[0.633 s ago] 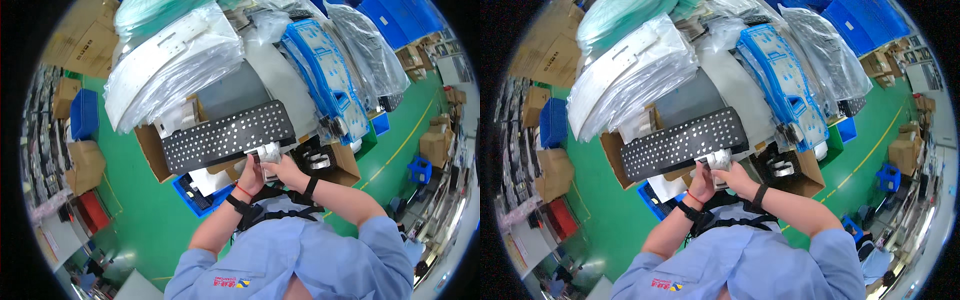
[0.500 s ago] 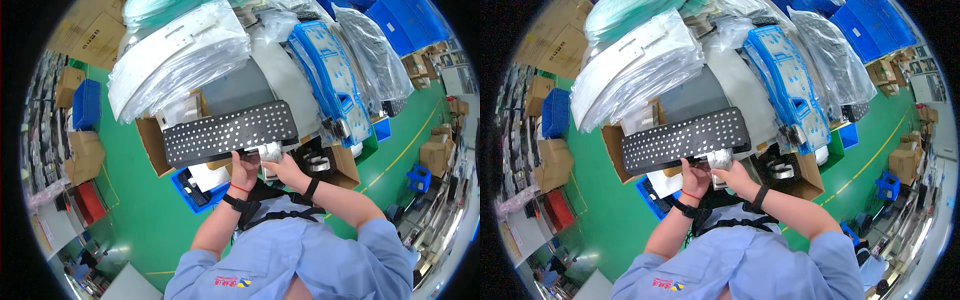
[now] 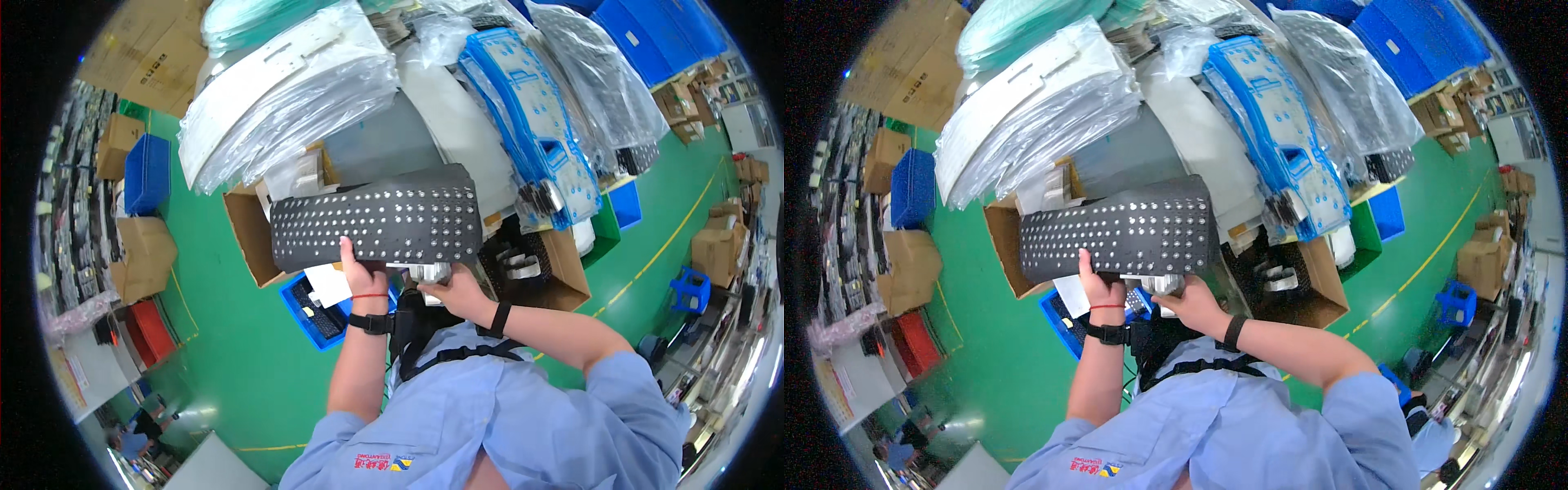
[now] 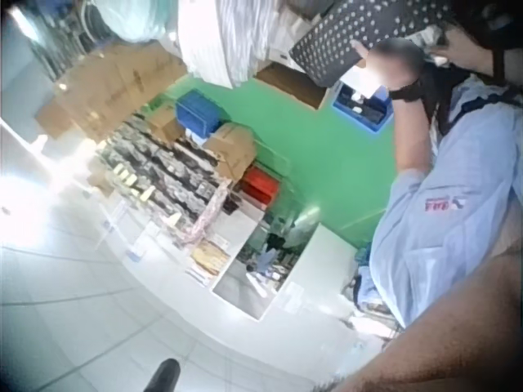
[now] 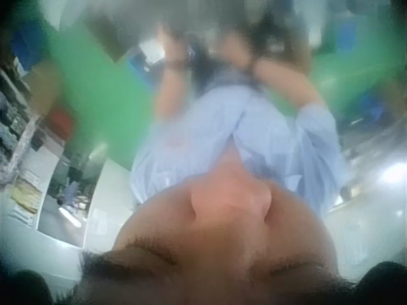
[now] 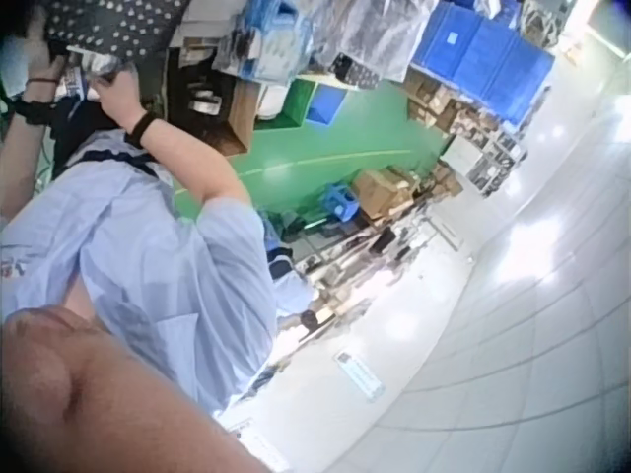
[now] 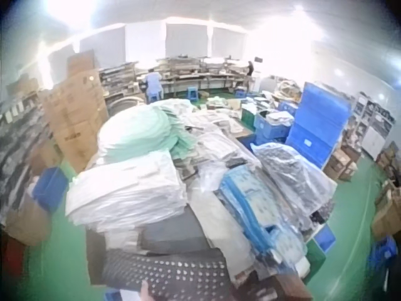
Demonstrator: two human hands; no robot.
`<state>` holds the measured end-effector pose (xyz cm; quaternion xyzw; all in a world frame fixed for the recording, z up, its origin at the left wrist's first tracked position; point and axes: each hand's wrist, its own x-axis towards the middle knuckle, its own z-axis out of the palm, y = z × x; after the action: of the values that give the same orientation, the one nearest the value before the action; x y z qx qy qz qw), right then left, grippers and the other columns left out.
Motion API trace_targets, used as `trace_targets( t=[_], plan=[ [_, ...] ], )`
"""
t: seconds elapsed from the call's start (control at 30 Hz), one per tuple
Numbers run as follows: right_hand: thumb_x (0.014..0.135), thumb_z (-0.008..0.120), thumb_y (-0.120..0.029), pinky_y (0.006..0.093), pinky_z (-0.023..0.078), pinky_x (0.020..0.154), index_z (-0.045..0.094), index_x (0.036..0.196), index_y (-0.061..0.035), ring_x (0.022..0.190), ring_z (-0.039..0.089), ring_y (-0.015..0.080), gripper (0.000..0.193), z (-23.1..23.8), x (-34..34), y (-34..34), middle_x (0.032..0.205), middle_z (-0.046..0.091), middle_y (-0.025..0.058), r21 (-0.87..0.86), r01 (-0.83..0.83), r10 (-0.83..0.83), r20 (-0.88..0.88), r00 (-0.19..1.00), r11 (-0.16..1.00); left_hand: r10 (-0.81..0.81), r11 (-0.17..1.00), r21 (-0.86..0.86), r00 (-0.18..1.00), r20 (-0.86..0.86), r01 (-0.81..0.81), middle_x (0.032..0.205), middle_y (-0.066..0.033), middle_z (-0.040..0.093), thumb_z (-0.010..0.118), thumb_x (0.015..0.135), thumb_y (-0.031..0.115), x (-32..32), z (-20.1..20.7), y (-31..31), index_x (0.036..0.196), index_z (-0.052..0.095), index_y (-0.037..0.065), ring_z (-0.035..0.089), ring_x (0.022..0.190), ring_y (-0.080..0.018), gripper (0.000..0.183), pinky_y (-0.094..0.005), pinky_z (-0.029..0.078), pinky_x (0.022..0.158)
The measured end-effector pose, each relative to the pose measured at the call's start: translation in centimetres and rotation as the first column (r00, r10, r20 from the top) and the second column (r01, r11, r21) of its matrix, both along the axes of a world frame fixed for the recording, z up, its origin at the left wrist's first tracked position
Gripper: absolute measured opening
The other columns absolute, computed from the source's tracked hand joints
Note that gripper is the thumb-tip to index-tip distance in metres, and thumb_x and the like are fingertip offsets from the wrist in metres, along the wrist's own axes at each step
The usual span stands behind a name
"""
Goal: Inspecting and organizing keyboard membrane and frame components in a manufacturing facility.
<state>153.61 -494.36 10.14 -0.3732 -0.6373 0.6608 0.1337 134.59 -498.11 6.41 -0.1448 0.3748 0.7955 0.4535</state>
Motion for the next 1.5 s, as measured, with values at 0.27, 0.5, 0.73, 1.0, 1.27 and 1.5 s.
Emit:
trace_targets(
  t=[0.27, 0.5, 0.73, 1.0, 1.27, 1.5],
  plan=[
    [0.076, 0.076, -0.029, 0.0376, 0.033, 0.107, 0.023, 0.14, 0.0049, 0.129, 0.04, 0.031, 0.09, -4.1, 8.2, -3.4, 0.139, 0.038, 0.026, -0.118, -0.278, 0.272, -0.063, 0.96, 0.953, 0.004, 1.0, 0.002, 0.986, -0.169, -0.004, 0.129, -0.0107, 0.053, 0.05, 0.091, 0.048, 4.1, 5.7, -4.7, 0.131, 0.047, 0.006, 0.051, 0.118, -0.0279, 0.058, -0.0452, 0.04, 0.101],
    [0.071, 0.077, -0.034, 0.0428, 0.019, 0.114, -0.003, 0.15, -0.0125, 0.142, 0.016, 0.0273, 0.114, -3.0, 20.3, -4.1, 0.154, 0.015, 0.016, -0.404, -0.299, 0.126, -0.402, 0.907, 0.864, -0.218, 0.97, 0.053, 0.947, -0.236, 0.236, 0.136, -0.0139, 0.046, 0.047, 0.091, 0.051, 11.9, 11.5, -8.6, 0.136, 0.039, 0.004, 0.046, 0.124, -0.0315, 0.066, -0.0468, 0.038, 0.104],
    [0.05, 0.079, -0.067, 0.0381, 0.018, 0.114, -0.006, 0.149, -0.0072, 0.14, 0.018, 0.0209, 0.144, -1.7, 27.4, -11.2, 0.154, 0.014, 0.0115, -0.561, 0.313, -0.6, -0.452, 0.66, 0.766, -0.563, 0.826, -0.12, 0.814, -0.14, 0.55, 0.135, -0.0119, 0.048, 0.046, 0.091, 0.053, 20.4, 9.6, -9.4, 0.136, 0.04, 0.005, 0.047, 0.122, -0.0304, 0.066, -0.0475, 0.038, 0.104],
    [0.062, 0.088, -0.027, 0.0379, 0.029, 0.109, 0.013, 0.143, 0.0017, 0.129, 0.037, 0.0237, 0.115, -5.9, 33.3, -21.8, 0.139, 0.035, 0.0134, -0.649, 0.699, -0.927, -0.03, 0.373, 0.302, -0.858, 0.439, -0.245, 0.485, 0.172, 0.864, 0.131, -0.0107, 0.052, 0.049, 0.092, 0.046, 28.0, -1.1, -7.0, 0.132, 0.045, 0.006, 0.049, 0.12, -0.0289, 0.056, -0.0459, 0.037, 0.104],
    [0.068, 0.08, -0.004, 0.0361, 0.04, 0.101, 0.021, 0.137, 0.0031, 0.116, 0.049, 0.0216, 0.091, -12.7, 37.1, -21.9, 0.128, 0.045, 0.0134, -0.532, 0.834, -0.975, 0.22, -0.034, -0.148, -0.918, 0.222, -0.252, 0.289, 0.27, 0.942, 0.132, -0.0118, 0.051, 0.046, 0.095, 0.042, 35.9, -15.3, -3.2, 0.131, 0.045, 0.003, 0.048, 0.121, -0.0281, 0.053, -0.0447, 0.036, 0.105],
    [0.066, 0.08, -0.003, 0.0381, 0.042, 0.098, 0.023, 0.137, 0.0025, 0.114, 0.05, 0.0226, 0.091, -24.0, 42.4, -13.6, 0.126, 0.048, 0.0141, -0.508, 0.819, -0.958, 0.232, -0.169, -0.267, -0.931, 0.247, -0.258, 0.303, 0.202, 0.934, 0.127, -0.0064, 0.05, 0.062, 0.09, 0.025, 43.7, -25.8, 6.8, 0.132, 0.041, 0.017, 0.052, 0.113, -0.0229, 0.048, -0.0448, 0.048, 0.093]
  ],
)
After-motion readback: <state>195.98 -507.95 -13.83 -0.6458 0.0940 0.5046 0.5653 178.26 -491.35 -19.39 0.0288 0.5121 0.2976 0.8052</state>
